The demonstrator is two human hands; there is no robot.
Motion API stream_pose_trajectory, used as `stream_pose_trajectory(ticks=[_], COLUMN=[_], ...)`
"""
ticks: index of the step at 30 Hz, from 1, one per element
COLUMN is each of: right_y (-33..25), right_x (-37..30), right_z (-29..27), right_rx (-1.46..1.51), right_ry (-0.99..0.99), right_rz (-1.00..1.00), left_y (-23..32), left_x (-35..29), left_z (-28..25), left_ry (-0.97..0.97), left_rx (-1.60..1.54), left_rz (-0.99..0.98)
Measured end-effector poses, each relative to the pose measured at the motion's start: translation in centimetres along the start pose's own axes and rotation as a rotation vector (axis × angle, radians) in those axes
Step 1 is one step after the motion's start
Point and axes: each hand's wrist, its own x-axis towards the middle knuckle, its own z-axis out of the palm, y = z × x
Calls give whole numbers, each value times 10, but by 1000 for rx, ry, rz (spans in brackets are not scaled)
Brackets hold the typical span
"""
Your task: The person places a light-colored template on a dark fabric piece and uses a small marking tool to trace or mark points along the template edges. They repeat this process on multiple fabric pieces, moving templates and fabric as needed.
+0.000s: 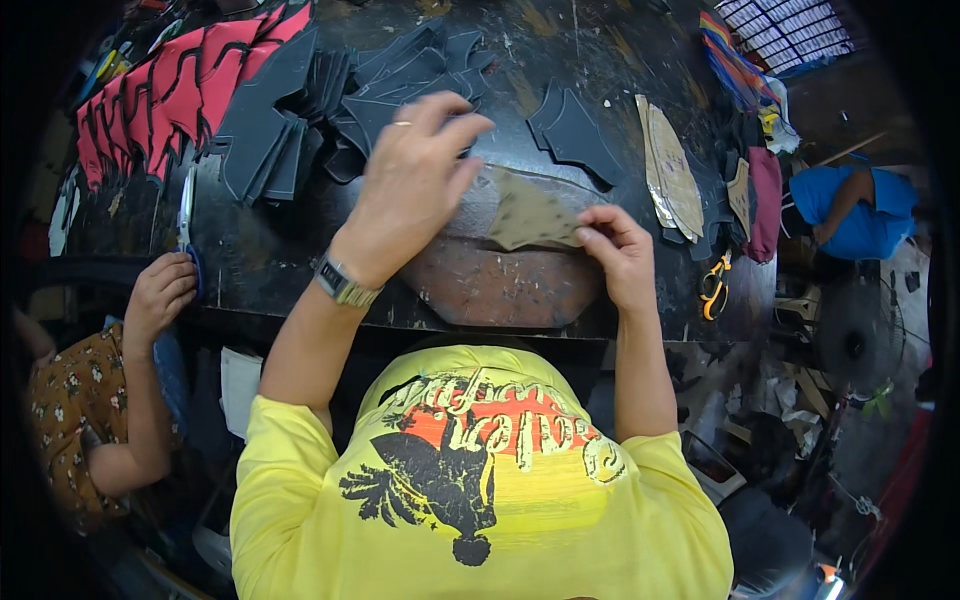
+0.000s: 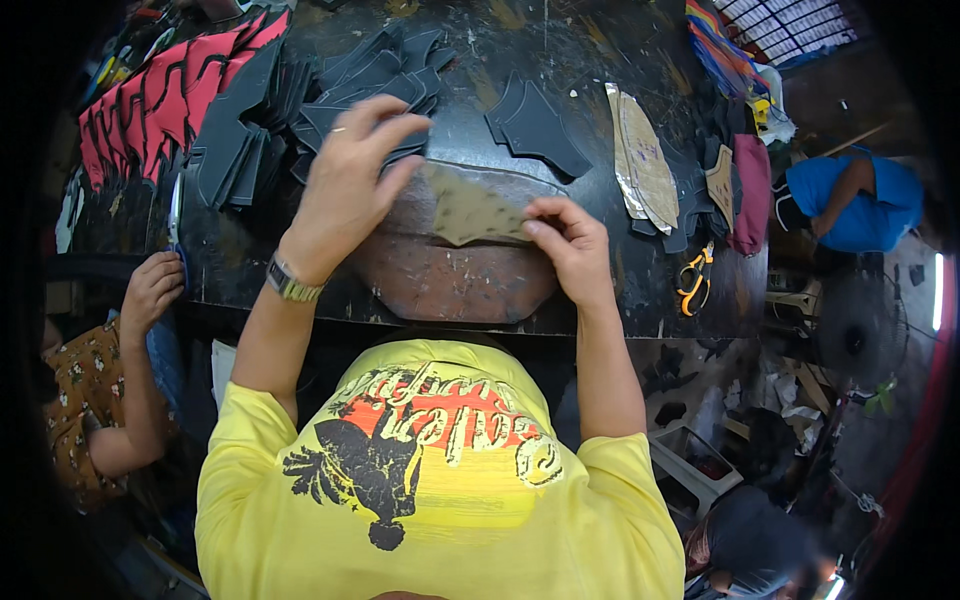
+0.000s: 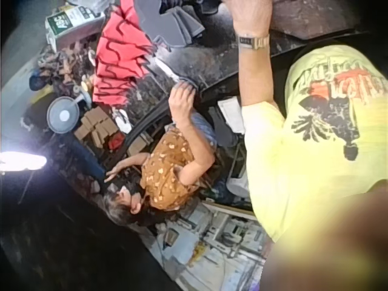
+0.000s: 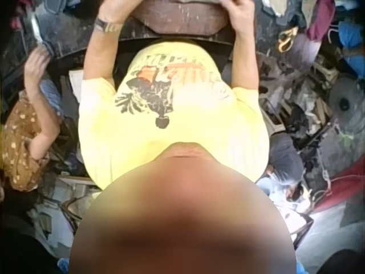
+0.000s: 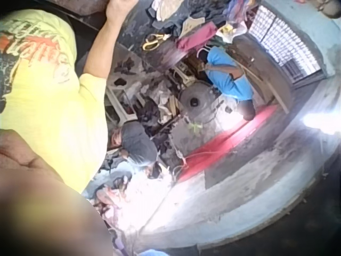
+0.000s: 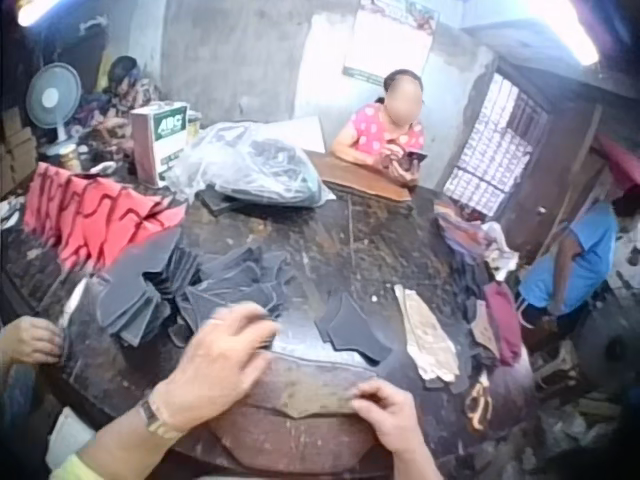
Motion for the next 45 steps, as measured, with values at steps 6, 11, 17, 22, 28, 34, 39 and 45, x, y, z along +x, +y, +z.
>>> stream_pose_trajectory(ticks=[6, 11, 17, 22, 28, 34, 39, 45], right_y=[22, 30, 26, 13, -5, -15, -13, -23], right_x=[19, 11, 2, -2, 8, 2, -5, -8], right_z=[-22, -36, -54, -67, -60, -44, -51, -53], right_rx=[883, 987, 875, 823, 790, 749, 723, 676], right_ry=[119, 140, 250, 219, 161, 213, 233, 295], right_rz=[19, 35, -25, -66, -70, 2, 30, 3], left_y=[-10, -10, -20, -9, -9, -24, -31, -2], left_x=[97, 147, 175, 151, 140, 146, 144, 135], left_z=[83, 136, 135, 115, 108, 141, 141, 92], left_ry=[-339, -512, -537, -303, -338, -511, -363, -221], left_rx=[-56, 386, 235, -120, 78, 221, 120, -432], left_rz=[258, 268, 284, 295, 287, 107, 226, 128])
